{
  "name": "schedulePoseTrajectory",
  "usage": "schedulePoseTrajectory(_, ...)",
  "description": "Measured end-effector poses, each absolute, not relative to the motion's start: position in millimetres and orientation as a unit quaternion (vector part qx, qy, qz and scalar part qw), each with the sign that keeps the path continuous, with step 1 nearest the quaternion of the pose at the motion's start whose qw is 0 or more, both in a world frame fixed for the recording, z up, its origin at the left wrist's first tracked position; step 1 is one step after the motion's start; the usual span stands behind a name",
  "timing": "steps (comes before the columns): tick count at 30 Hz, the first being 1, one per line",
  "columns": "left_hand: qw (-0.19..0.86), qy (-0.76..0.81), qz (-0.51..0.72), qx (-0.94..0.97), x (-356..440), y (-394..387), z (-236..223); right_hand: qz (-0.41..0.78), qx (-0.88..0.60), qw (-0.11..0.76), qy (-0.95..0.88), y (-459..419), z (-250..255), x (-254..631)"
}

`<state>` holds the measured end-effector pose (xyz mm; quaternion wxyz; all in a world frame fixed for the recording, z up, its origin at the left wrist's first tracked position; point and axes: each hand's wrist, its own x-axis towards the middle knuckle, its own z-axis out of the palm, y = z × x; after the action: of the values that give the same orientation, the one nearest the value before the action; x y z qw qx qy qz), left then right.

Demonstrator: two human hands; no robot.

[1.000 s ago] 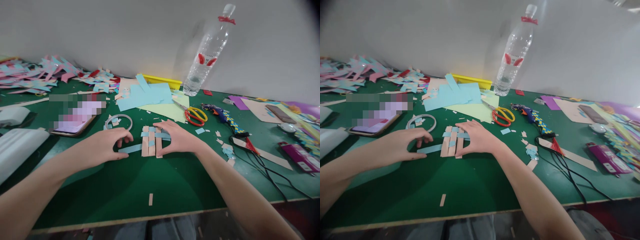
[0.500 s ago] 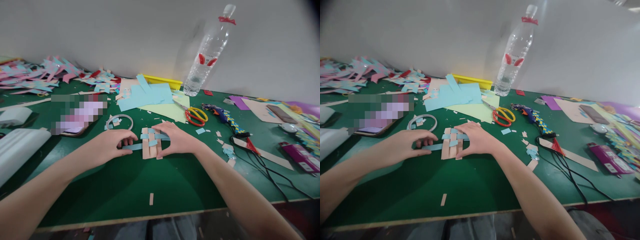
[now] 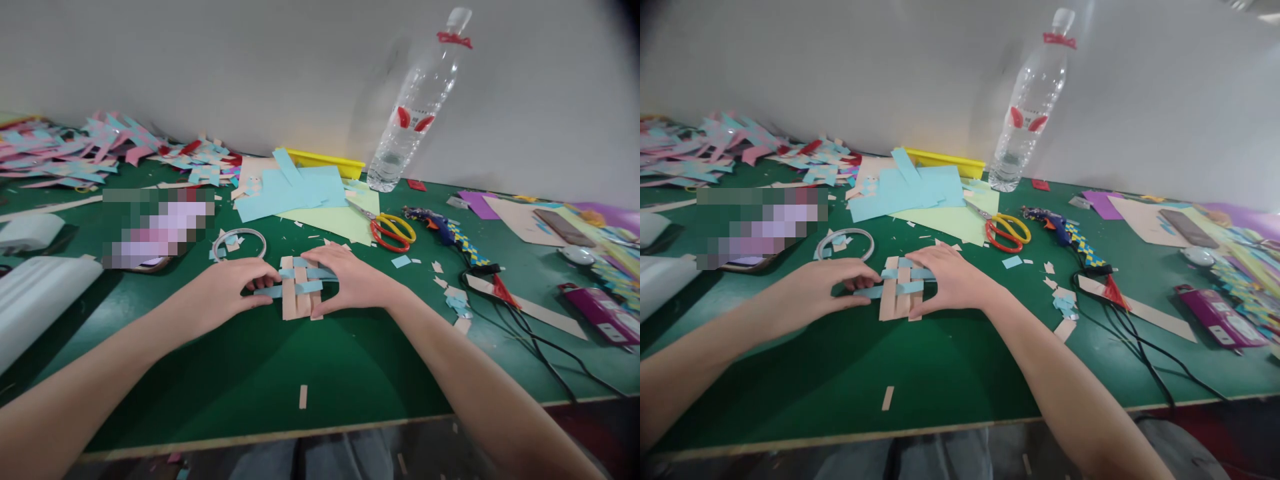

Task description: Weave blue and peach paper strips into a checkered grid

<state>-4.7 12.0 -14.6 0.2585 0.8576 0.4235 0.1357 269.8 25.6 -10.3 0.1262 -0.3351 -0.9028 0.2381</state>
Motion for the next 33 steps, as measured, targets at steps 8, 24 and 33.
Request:
schedulePoseTrajectory(8, 0.257, 0.413, 0.153, 0.86, -4, 10, -13, 0.232, -0.321, 0.135, -0.908, 25, -14, 268)
schedulePoseTrajectory(24, 0.095, 0.337, 0.186, 0.918, 22, -1, -22, 0.215, -0.314, 0.161, -0.911, 15, -23, 250)
schedulePoseTrajectory(33, 0.109, 0.36, 0.187, 0.907, 23, 3, -29, 0.212, -0.314, 0.167, -0.91, 14, -26, 247)
